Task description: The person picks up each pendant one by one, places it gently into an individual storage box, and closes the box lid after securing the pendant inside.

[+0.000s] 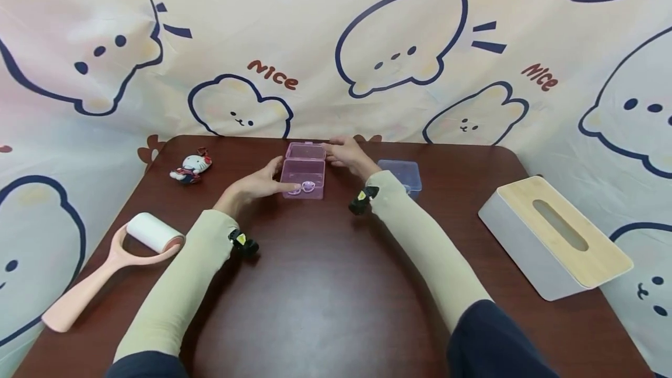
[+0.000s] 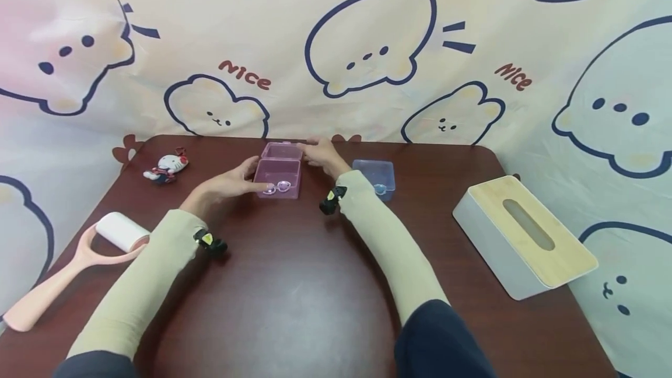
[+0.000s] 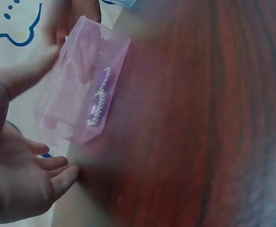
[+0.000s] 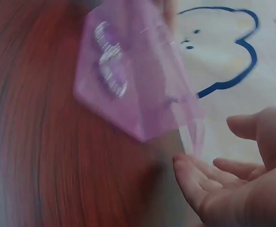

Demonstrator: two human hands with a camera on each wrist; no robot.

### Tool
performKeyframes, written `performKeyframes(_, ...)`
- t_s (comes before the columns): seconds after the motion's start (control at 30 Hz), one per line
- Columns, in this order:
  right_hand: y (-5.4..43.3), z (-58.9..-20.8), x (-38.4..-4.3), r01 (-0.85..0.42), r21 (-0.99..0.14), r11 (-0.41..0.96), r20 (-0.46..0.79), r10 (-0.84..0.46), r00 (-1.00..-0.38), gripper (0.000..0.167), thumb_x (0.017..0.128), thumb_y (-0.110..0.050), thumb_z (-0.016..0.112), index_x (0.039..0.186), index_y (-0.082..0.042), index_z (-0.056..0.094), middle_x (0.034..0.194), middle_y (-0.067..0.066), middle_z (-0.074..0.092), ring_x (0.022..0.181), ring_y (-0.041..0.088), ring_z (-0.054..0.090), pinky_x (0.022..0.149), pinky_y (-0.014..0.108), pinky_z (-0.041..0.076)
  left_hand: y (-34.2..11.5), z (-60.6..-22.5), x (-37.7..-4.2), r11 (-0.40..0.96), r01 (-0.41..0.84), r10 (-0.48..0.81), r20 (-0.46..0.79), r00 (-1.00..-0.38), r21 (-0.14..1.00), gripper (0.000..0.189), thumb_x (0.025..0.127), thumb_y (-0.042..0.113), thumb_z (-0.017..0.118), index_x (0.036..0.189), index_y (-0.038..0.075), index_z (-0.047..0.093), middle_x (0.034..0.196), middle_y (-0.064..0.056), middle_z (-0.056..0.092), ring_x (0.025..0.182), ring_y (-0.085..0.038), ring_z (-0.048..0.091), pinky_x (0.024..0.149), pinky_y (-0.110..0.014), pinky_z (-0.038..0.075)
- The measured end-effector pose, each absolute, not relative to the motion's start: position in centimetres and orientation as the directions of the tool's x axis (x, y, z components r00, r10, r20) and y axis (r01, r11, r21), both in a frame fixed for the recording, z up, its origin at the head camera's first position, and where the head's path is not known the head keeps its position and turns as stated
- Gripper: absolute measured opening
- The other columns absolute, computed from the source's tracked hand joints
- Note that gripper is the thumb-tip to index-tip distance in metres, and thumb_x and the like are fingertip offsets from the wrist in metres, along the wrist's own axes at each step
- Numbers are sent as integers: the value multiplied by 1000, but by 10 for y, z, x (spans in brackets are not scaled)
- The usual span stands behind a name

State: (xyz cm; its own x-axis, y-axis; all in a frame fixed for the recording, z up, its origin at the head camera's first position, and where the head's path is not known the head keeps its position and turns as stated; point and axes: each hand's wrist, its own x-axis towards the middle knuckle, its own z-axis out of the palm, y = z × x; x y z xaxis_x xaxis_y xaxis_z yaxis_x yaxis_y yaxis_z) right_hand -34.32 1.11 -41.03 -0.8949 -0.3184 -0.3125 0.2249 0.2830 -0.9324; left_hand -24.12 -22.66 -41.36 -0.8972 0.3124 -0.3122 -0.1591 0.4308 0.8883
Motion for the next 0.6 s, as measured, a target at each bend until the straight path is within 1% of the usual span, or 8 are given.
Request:
performKeyframes(0.03,11,-412,-345,274,-930,244,-343,-309,-887,59,105,-28,60,154,-1,42,148,20,57,132,33,62,113,42,49,-225,-416,-243,412,-157,314,-301,-900,898,108,91,31,79,165,10,2,170,-18,17,156,-38,17,128,-63,9)
performKeyframes(0.1,13,-414,-348,334,-921,200,-383,-301,-874,54,106,-27,58,149,3,47,144,21,61,130,31,63,112,39,50,-221,-420,-247,367,-137,337,-269,-902,920,103,91,24,78,165,9,8,168,-19,22,153,-39,22,128,-63,10)
performKeyframes(0.17,9,-419,-348,352,-916,190,-396,-303,-867,47,106,-23,58,144,4,54,140,20,64,128,29,65,111,38,51,-224,-424,-245,343,-128,345,-252,-904,930,98,92,21,78,164,10,13,166,-18,27,152,-39,27,128,-63,11)
performKeyframes(0.23,8,-423,-348,342,-921,188,-386,-305,-870,41,106,-18,58,140,4,58,137,21,67,127,29,66,110,38,52,-226,-425,-244,332,-122,357,-245,-901,935,94,92,21,77,164,10,16,166,-17,29,151,-38,29,128,-63,12)
performKeyframes(0.37,9,-427,-348,315,-934,171,-355,-319,-879,39,105,-12,59,141,3,58,135,21,68,126,30,67,109,38,52,-228,-426,-244,358,-125,344,-255,-904,925,89,93,24,77,161,9,21,167,-16,29,153,-36,27,128,-61,12)
performKeyframes(0.5,9,-424,-349,294,-946,135,-323,-344,-882,43,104,-10,60,145,2,54,135,22,67,126,32,66,108,40,53,-228,-424,-243,402,-124,330,-270,-905,907,90,93,27,77,161,10,20,169,-17,25,157,-37,21,128,-61,12)
performKeyframes(0.6,9,-419,-349,280,-949,142,-313,-349,-883,45,104,-11,59,147,0,52,135,21,67,125,32,67,106,39,54,-228,-424,-242,418,-124,329,-277,-903,900,91,93,29,77,161,11,19,170,-18,22,158,-37,18,128,-63,11)
